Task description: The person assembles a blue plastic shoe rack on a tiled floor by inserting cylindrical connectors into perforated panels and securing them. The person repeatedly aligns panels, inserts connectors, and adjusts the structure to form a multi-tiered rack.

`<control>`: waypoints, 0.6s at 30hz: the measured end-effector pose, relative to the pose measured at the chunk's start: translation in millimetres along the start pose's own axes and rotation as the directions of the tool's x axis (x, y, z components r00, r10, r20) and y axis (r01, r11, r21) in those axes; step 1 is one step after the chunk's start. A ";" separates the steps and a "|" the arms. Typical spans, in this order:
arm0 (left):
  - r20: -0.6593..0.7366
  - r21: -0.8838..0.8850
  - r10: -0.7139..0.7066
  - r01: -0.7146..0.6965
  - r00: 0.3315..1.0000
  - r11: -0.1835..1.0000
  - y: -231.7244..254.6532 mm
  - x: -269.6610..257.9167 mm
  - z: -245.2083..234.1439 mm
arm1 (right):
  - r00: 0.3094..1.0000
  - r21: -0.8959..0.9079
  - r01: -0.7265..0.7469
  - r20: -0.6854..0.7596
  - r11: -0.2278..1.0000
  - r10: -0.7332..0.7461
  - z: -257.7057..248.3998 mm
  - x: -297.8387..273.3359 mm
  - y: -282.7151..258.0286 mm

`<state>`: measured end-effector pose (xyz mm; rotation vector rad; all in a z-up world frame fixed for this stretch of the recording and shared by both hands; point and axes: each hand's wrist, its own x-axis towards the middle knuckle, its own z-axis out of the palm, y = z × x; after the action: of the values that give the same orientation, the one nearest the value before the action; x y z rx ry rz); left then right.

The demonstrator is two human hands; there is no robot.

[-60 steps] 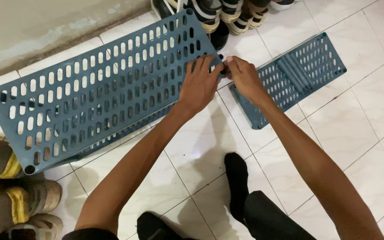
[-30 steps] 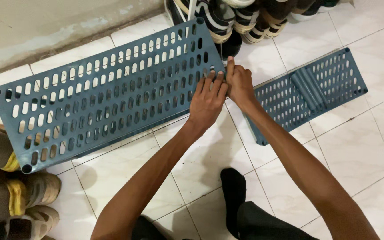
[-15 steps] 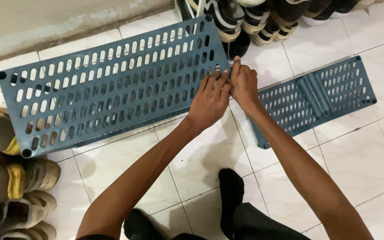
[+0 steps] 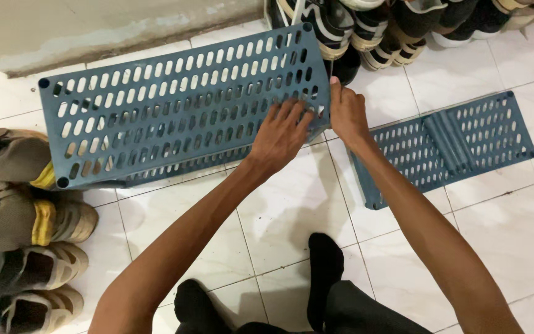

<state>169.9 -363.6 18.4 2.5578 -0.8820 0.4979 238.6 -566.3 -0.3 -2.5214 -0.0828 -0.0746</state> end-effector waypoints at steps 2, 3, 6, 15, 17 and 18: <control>0.020 -0.013 -0.021 0.021 1.000 1.000 -10.0 -11.0 -11.5 | 0.998 0.063 0.040 -0.040 0.997 -0.037 -4.9 -3.8 -8.8; 0.031 -0.020 -0.032 0.033 0.999 0.999 -15.6 -17.1 -16.5 | 0.997 0.094 0.060 -0.060 0.994 -0.054 -7.2 -4.6 -12.8; 0.084 0.064 -0.051 0.046 0.995 0.997 -28.9 -35.4 -24.8 | 0.990 0.056 0.135 -0.035 0.989 -0.133 -17.3 -7.5 -23.4; 0.142 0.190 0.007 -0.034 0.990 0.981 -49.6 -71.2 -35.1 | 0.999 0.120 0.022 0.037 0.992 -0.026 -4.3 -12.4 -49.0; 0.145 0.201 -0.016 -0.014 0.989 0.979 -53.4 -71.6 -35.4 | 0.997 0.120 0.074 0.017 0.990 -0.076 1.7 -8.5 -50.5; 0.147 0.207 -0.028 -0.003 0.989 0.978 -55.0 -72.4 -35.6 | 0.995 0.120 0.099 0.007 0.988 -0.100 4.4 -7.0 -52.1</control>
<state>144.6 -270.6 3.4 2.8188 -0.9068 0.4184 227.7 -521.6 25.7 -2.3979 -0.2127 -0.0903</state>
